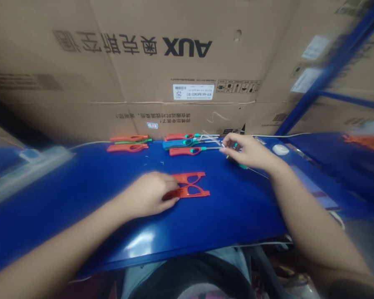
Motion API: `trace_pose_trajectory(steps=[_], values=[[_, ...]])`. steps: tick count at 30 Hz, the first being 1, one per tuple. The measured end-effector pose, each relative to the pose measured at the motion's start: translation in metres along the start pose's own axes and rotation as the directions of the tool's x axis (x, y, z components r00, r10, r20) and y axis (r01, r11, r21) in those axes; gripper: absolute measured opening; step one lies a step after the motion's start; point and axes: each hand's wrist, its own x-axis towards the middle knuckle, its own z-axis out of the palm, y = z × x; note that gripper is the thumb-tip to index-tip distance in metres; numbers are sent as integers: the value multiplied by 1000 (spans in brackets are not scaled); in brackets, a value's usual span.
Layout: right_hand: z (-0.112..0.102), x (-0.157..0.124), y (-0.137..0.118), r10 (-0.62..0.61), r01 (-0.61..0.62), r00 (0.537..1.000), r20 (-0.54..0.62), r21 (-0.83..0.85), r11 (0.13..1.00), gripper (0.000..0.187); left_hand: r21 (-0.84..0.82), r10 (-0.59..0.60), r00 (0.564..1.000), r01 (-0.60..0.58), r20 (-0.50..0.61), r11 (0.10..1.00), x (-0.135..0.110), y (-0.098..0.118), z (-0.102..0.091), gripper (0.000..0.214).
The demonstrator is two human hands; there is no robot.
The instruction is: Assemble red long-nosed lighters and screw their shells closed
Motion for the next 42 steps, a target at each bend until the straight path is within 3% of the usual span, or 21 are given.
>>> trace_pose_trajectory(steps=[4,9,15,21,25,31,37,42], values=[[11,-7,-25,-136,121,986,94,142,982,17,25,-8,997,10,-78,1000,0,-3,-7,26],[21,-15,-47,-174,75,941,290,323,943,18,-113,-214,945,191,-247,975,4,-1,-6,37],[35,-24,-54,-250,158,911,328,282,946,17,-304,-318,898,225,-305,926,5,1,-3,28],[47,-28,-44,-248,202,917,311,173,964,24,-236,-304,856,221,-419,946,4,0,4,26],[51,-26,-39,-228,192,937,266,158,969,26,-182,-300,834,242,-462,953,3,0,15,42],[56,-22,-34,-246,186,935,254,238,953,27,-315,-363,830,240,-424,918,6,-6,25,59],[61,-19,-27,-242,126,922,303,356,926,33,-205,-217,890,144,-401,968,7,-11,23,20],[64,-16,-23,-217,73,924,314,413,908,35,-159,-170,904,115,-393,981,6,-11,23,25]])
